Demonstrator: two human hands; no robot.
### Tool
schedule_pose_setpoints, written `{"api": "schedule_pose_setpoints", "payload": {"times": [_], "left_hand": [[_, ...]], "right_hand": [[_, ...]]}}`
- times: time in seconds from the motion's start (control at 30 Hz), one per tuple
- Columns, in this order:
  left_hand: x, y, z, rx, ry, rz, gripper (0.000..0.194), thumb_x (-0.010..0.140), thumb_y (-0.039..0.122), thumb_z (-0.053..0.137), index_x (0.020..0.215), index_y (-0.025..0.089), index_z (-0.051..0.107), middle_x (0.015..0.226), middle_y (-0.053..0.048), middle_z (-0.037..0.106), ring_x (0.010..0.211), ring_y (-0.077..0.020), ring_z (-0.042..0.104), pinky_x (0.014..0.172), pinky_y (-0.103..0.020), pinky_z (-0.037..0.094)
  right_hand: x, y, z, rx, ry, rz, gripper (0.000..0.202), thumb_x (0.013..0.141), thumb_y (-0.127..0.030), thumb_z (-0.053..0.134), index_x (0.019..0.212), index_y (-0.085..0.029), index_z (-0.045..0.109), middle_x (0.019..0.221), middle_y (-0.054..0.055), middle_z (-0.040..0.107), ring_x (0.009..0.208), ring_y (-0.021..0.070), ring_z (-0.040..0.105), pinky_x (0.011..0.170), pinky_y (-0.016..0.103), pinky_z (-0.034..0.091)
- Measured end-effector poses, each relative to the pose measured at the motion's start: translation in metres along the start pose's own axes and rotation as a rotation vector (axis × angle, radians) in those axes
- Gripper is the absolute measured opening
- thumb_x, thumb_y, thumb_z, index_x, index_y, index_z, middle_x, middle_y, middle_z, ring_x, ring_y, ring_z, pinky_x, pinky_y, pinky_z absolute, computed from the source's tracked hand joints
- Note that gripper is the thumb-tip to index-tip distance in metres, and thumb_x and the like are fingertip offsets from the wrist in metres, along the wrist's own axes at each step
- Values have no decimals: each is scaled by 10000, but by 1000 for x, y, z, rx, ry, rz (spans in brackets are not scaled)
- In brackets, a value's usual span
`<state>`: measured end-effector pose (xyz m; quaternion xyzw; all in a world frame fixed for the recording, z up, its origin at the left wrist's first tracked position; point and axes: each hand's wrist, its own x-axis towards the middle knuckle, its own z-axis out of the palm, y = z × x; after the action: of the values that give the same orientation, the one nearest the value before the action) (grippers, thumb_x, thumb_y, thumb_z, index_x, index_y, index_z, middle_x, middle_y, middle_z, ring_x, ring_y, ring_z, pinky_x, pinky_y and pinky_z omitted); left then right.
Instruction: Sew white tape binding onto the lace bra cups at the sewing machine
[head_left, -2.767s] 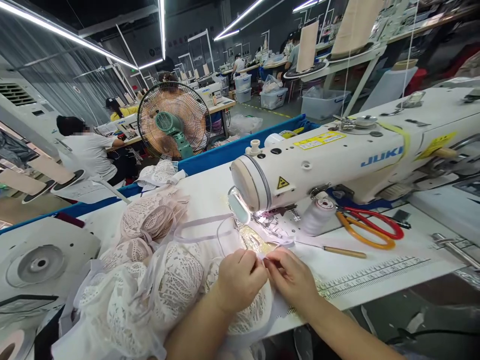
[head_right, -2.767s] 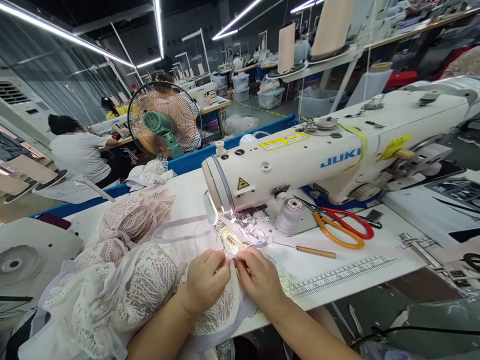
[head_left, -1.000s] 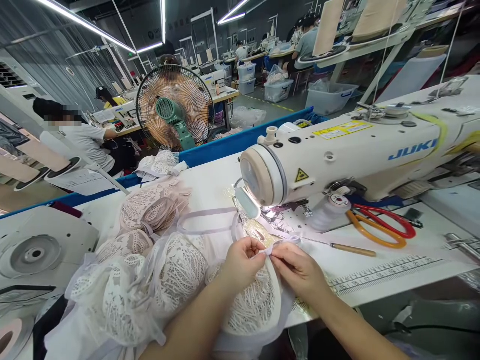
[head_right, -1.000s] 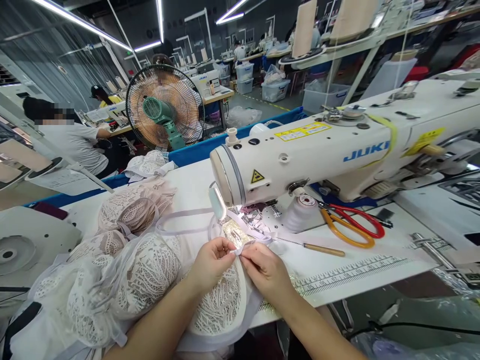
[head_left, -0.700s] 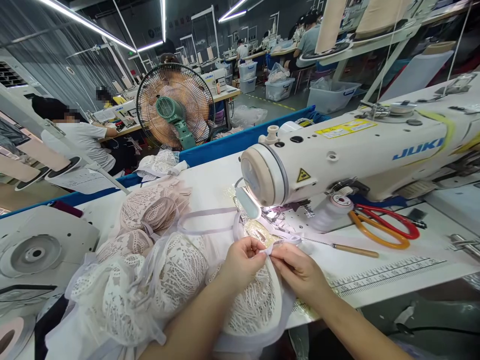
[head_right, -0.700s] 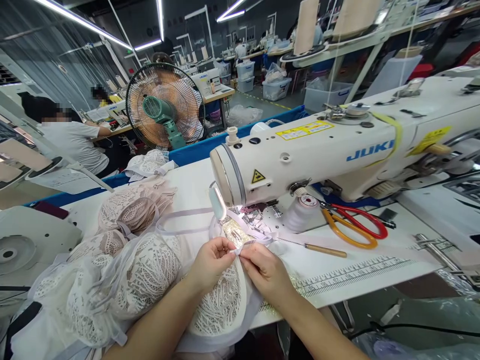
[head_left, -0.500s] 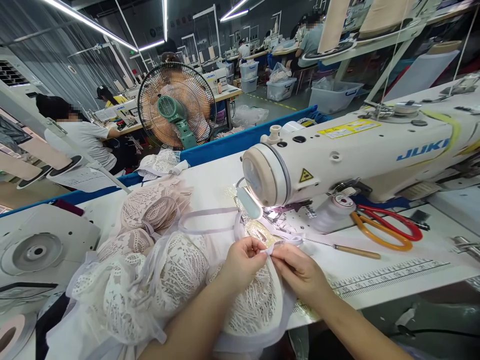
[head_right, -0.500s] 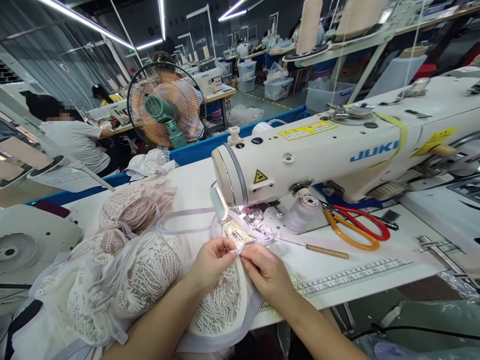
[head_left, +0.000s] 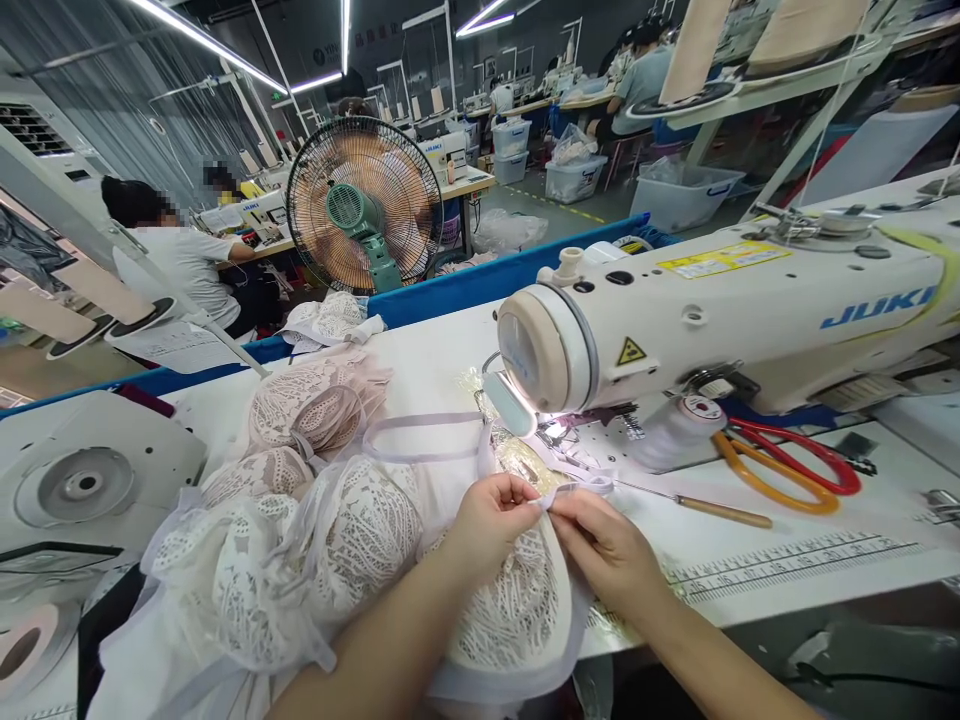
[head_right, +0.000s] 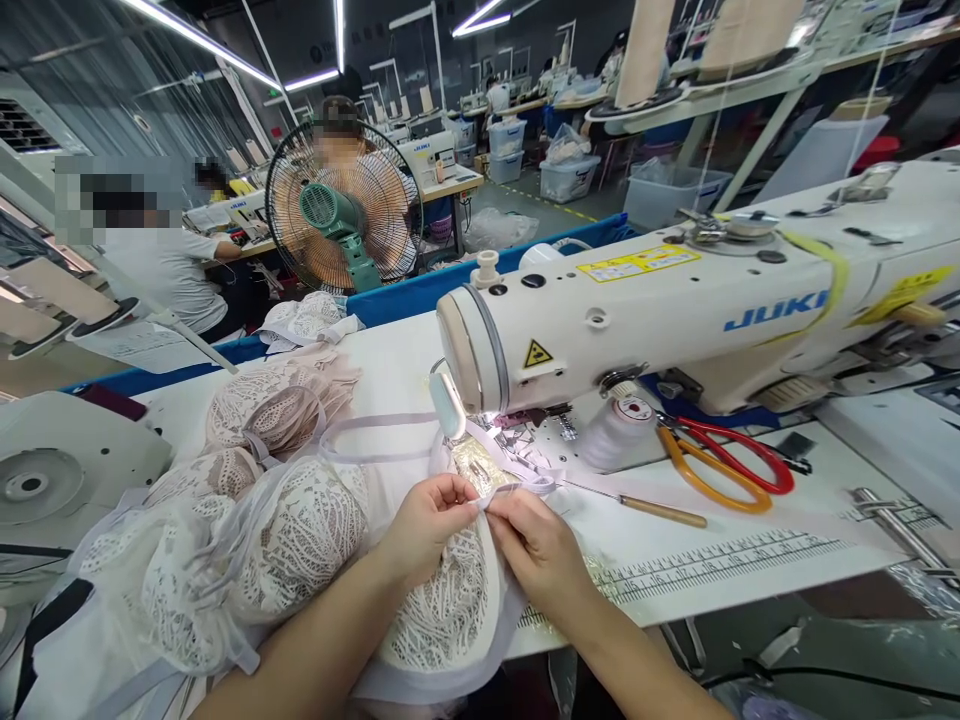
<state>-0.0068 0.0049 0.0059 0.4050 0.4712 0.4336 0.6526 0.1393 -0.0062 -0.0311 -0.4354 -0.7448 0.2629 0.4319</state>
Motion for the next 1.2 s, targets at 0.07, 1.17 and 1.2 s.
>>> {"api": "schedule_pose_setpoints", "payload": {"times": [0.07, 1.17, 1.2], "left_hand": [[0, 0, 0, 2, -3, 3, 207, 579, 248, 686, 675, 131, 545, 605, 14, 495, 580, -84, 414, 568, -222, 306], [-1, -3, 0, 167, 25, 135, 135, 664, 245, 612, 738, 157, 540, 623, 27, 466, 593, -87, 427, 578, -214, 336], [-2, -3, 0, 195, 32, 153, 142, 662, 245, 615, 751, 162, 542, 617, 30, 461, 592, -87, 428, 578, -214, 340]], "right_hand": [[0, 0, 0, -2, 8, 4, 150, 851, -231, 434, 827, -220, 581, 692, -2, 524, 642, 128, 528, 571, 238, 435], [3, 1, 2, -16, 82, 40, 152, 839, -269, 451, 782, -222, 584, 685, 13, 548, 654, 148, 534, 575, 256, 450], [3, 1, 2, -15, 83, 46, 156, 838, -271, 452, 774, -221, 585, 687, 13, 550, 656, 148, 535, 577, 255, 451]]}}
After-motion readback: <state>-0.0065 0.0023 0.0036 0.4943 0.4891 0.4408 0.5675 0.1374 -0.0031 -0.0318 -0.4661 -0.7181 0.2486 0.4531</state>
